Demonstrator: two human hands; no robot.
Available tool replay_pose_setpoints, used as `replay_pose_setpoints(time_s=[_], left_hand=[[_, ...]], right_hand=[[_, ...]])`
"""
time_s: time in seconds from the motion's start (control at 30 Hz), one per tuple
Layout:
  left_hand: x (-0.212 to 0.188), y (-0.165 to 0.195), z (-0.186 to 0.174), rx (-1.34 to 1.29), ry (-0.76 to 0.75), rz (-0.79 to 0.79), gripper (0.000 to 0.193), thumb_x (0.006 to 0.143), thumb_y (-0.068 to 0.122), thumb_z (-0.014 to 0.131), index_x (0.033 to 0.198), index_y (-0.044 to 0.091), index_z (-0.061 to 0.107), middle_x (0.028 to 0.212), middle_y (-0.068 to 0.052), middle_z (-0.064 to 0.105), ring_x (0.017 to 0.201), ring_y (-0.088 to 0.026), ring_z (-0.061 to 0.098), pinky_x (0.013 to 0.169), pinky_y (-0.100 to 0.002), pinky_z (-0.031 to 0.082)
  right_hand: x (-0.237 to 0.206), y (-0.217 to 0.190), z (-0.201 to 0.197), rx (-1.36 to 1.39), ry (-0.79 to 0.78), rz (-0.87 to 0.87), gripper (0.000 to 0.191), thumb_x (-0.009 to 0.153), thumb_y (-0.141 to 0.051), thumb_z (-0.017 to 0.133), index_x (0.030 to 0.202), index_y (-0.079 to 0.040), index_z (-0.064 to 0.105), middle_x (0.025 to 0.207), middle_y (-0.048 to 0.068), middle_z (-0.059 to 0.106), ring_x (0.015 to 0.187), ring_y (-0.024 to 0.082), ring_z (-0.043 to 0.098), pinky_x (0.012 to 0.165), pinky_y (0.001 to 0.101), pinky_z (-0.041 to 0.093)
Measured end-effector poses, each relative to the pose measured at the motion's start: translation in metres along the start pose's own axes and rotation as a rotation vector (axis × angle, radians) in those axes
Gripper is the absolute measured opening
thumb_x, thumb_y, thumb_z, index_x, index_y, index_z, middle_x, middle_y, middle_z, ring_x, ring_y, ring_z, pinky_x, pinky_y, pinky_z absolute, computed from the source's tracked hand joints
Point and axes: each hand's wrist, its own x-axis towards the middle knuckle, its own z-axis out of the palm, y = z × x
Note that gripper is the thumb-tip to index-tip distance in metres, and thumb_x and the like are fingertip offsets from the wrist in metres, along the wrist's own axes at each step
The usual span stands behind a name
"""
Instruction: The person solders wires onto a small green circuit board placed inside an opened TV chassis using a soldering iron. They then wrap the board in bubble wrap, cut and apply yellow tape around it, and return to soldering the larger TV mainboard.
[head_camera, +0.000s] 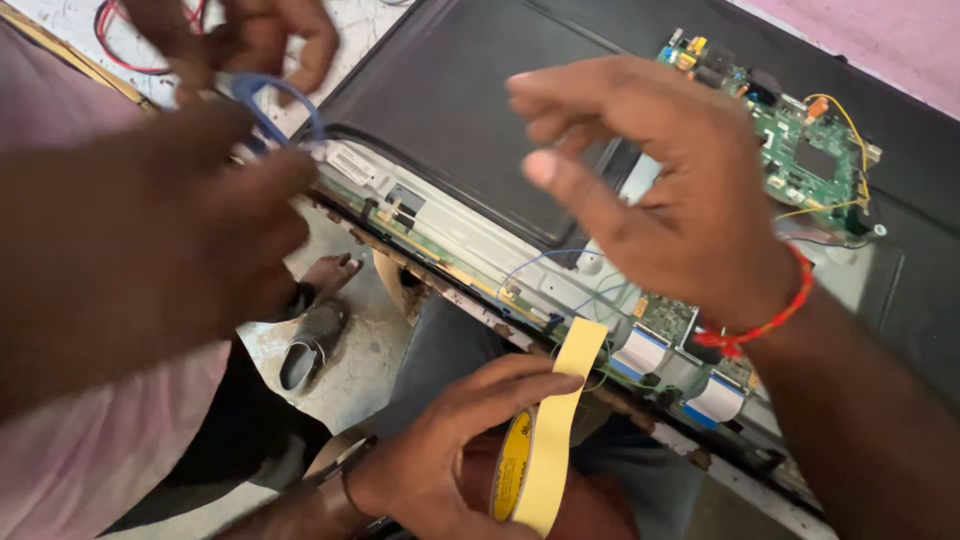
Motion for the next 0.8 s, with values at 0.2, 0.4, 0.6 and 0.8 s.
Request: replay_pose_setpoints(time_s=[0.2,0.4,0.6,0.8], left_hand=[[-0.001,-0.003,-0.007,0.047,0.006,-0.021,0.094,0.082,0.038,0.090,0.158,0.002,0.046,0.155,-0.018,0.052,0.146,-0.030,0.057,0.128,-0.040,0.045],[0.006,-0.006,-0.005,0.066,0.017,0.017,0.096,0.081,0.037,0.091,0.157,0.001,0.045,0.155,-0.019,0.052,0.145,-0.031,0.057,0.125,-0.040,0.046],[0.017,-0.008,-0.004,-0.025,-0.058,-0.059,0.099,0.079,0.034,0.093,0.159,0.001,0.046,0.158,-0.020,0.051,0.147,-0.032,0.057,0.123,-0.041,0.046],[0.024,-0.016,0.003,-0.009,-0.073,-0.065,0.103,0.072,0.032,0.096,0.157,0.000,0.046,0.158,-0.021,0.050,0.149,-0.034,0.052,0.125,-0.043,0.040]], right_hand=[[-0.003,-0.019,0.026,0.179,0.103,0.234,0.028,0.096,-0.004,0.073,0.123,0.001,0.066,0.102,0.009,0.072,0.089,0.013,0.070,0.082,0.0249,0.059],[-0.011,-0.042,0.031,-0.362,0.235,0.077,0.027,0.094,-0.007,0.082,0.117,-0.003,0.068,0.095,0.011,0.065,0.087,0.020,0.063,0.073,0.0325,0.049],[-0.008,-0.027,0.003,-0.115,0.007,0.225,0.036,0.090,-0.007,0.078,0.123,-0.003,0.066,0.100,0.008,0.066,0.088,0.015,0.064,0.073,0.0282,0.051],[-0.040,-0.001,-0.010,0.527,-0.127,0.536,0.053,0.094,0.000,0.072,0.143,-0.004,0.051,0.101,0.002,0.065,0.090,0.008,0.066,0.077,0.0236,0.057]])
